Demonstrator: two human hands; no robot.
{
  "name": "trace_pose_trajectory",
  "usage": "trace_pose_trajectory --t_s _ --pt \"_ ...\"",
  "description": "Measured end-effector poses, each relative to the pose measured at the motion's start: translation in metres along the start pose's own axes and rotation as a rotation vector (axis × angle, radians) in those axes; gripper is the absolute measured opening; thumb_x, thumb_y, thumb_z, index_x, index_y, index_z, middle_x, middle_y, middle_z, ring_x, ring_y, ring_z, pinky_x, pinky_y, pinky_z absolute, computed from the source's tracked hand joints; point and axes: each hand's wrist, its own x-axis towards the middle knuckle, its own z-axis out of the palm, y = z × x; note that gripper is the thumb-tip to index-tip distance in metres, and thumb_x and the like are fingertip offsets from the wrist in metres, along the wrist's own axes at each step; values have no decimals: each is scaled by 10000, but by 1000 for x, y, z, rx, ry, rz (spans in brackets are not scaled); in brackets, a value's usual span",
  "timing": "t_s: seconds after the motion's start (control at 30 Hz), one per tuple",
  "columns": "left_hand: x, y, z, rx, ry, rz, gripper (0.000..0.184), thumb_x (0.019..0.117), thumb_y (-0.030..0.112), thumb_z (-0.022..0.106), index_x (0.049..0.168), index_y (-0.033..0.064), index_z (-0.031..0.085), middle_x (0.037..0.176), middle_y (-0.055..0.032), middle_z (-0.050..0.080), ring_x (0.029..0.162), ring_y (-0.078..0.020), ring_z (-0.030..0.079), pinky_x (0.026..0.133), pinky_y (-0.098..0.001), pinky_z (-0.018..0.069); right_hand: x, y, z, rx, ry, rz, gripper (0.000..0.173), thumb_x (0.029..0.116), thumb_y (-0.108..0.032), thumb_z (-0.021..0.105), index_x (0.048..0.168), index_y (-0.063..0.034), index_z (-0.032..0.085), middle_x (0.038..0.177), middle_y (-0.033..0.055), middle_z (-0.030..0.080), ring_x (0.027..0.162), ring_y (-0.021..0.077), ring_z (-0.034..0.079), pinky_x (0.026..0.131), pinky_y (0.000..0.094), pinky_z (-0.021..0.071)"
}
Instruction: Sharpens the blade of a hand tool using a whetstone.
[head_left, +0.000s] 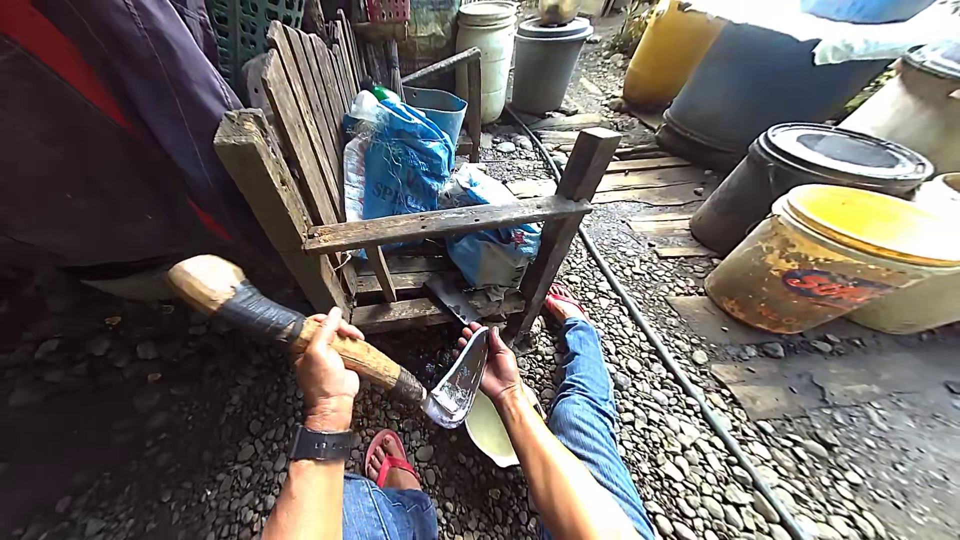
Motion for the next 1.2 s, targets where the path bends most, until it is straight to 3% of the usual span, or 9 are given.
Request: trace_pose_trajectory --t_s 0.2,0.57,0.67,0.73,0.8,0.9,1.0,1.07,1.2 --pt "4 8 1 -2 133 -50 223 1079 73 454 870 107 524 559 37 536 464 -90 580 500 -254 569 -1 10 25 78 69 -49 571 1123 -457 222 957 -99 635 714 27 710 599 152 698 529 318 589" --pt "1 7 0 -4 94 15 220 1070 46 459 869 100 532 563 33 555 475 -97 594 511 -253 573 -1 12 26 -52 154 -24 532 1120 -478 252 1056 -95 615 782 68 738 652 201 729 556 378 604" --pt "-3 4 0 38 54 111 230 1042 5 485 841 94 553 564 38 582 483 -82 604 519 -236 571 5 18 28 -358 340 -133 320 1130 -272 379 1074 -38 589 780 64 656 623 140 643 557 304 559" --pt "-7 -1 0 149 -5 204 211 998 -22 532 826 97 564 590 62 615 523 -47 619 560 -210 566 0 21 29 -837 422 -238 227 1075 -153 548 1185 30 625 945 139 646 787 185 582 689 353 473" --pt "-11 -11 -2 376 -79 278 56 927 3 643 901 29 602 694 51 642 629 -22 645 650 -209 579 -18 21 41 -1096 242 -363 378 1027 -148 628 1330 71 577 1196 226 674 1055 254 643 931 425 500" --pt "-30 -21 -1 811 -292 297 332 879 93 733 1115 -118 635 932 -169 680 868 -206 663 840 -400 548 -46 18 73 -1145 -258 -440 661 962 -217 631 1499 96 407 1456 268 540 1309 247 570 1087 365 466" --pt "-44 -17 9 1179 -520 245 408 901 73 715 1232 -142 611 1106 -318 688 1076 -432 680 985 -570 504 -55 18 93 -1072 -509 -483 599 906 -178 653 1398 125 494 1315 186 631 1160 115 630 962 265 526" --pt "-42 -7 11 1366 -664 100 512 963 139 695 1360 -134 521 1285 -330 614 1255 -449 584 1120 -542 412 -59 19 97 -1030 -534 -430 423 931 -62 616 1299 132 538 1167 140 678 1015 69 665 887 239 556" --pt "-51 -15 5 1433 -767 124 445 964 108 647 1328 -135 568 1328 -328 590 1303 -440 549 1149 -509 390 -72 34 104 -1015 -418 -335 589 874 -46 677 1378 83 401 1110 114 678 873 68 664 745 232 551"
